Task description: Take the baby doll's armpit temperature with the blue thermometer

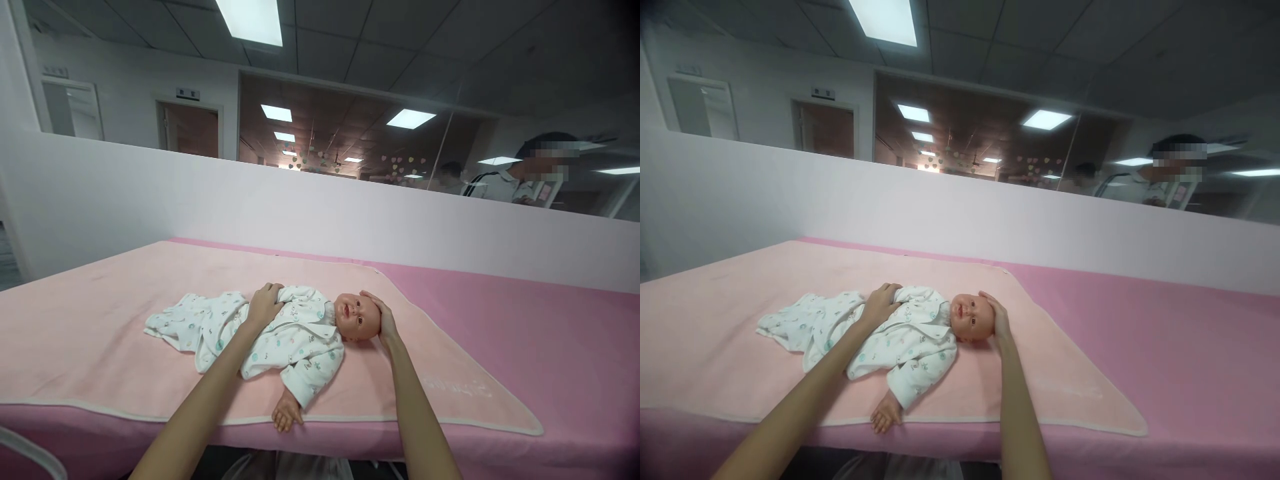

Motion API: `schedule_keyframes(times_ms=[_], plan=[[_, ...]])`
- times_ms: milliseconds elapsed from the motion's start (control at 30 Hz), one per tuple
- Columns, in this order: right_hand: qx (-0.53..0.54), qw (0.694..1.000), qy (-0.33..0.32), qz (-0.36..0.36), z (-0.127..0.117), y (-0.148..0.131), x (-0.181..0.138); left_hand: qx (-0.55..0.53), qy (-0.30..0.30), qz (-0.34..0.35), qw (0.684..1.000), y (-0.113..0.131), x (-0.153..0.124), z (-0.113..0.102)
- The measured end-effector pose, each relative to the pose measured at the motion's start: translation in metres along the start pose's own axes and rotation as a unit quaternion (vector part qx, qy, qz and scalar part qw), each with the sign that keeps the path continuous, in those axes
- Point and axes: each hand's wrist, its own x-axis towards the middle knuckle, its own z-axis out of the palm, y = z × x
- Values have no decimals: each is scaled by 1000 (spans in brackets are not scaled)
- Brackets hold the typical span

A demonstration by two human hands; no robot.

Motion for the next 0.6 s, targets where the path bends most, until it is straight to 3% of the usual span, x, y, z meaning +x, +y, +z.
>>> schedule_keyframes(times_ms=[267,600], plan=[[-14,1000,-7,-7,-2,-1,2,-7,1,-8,1000,1,-1,-2],[-17,999,45,-21,1,-3,3,-19,8,0,1000,0,0,0]])
